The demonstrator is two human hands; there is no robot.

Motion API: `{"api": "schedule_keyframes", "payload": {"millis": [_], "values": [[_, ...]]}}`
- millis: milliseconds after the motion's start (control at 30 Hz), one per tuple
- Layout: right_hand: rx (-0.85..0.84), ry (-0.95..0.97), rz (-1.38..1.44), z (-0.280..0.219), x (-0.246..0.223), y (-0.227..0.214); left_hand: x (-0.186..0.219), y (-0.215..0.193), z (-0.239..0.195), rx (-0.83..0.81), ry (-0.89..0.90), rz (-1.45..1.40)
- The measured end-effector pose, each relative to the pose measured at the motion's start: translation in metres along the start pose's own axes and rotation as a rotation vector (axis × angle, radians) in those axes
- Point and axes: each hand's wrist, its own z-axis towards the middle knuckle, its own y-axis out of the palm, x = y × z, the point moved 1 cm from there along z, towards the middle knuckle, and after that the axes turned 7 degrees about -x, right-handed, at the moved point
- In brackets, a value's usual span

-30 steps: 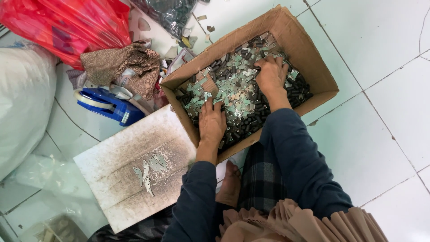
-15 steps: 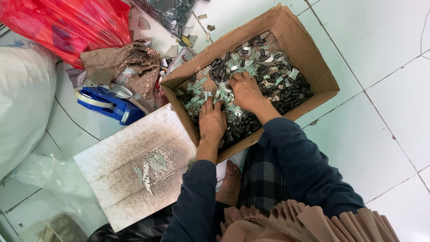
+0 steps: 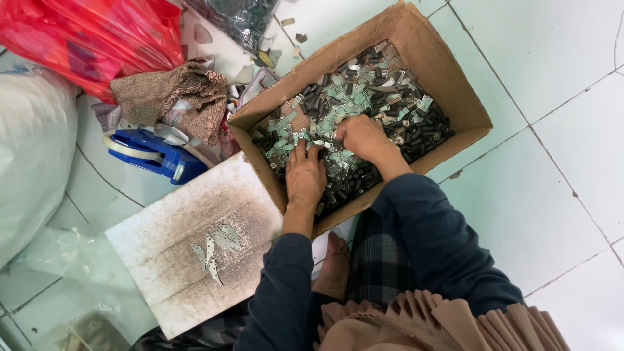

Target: A person is seated on the floor, picking up small decorative metal pieces from a cardboard box and carefully arranging them onto a board to follow a specific pattern.

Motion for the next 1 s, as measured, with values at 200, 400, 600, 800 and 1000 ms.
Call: {"api": "schedule_keyframes", "payload": {"millis": [200,400,600,800,1000], "values": [[0.311,0.131,0.022,0.012,0.040,-0.011,-0.001,-0.002,-0.001,-0.013,-0.005,-0.009],[0.566,0.266,-0.208,0.028,0.079,-0.023,-0.002,0.000,-0.003,-0.010,-0.011,-0.031],[0.501,0.327,-0.367,0.035,0.073,-0.011,-0.005,0.007,-0.001,0.015,-0.014,-0.002],[0.471,0.192,-0.256,0.026,0.064,-0.004,-0.008,0.015,-0.002,0.047,-0.013,-0.038],[0.236,-0.009,-0.112,-0.016,0.008,-0.007,0.006,-0.003,-0.016,0.104,0.039,-0.157]]}}
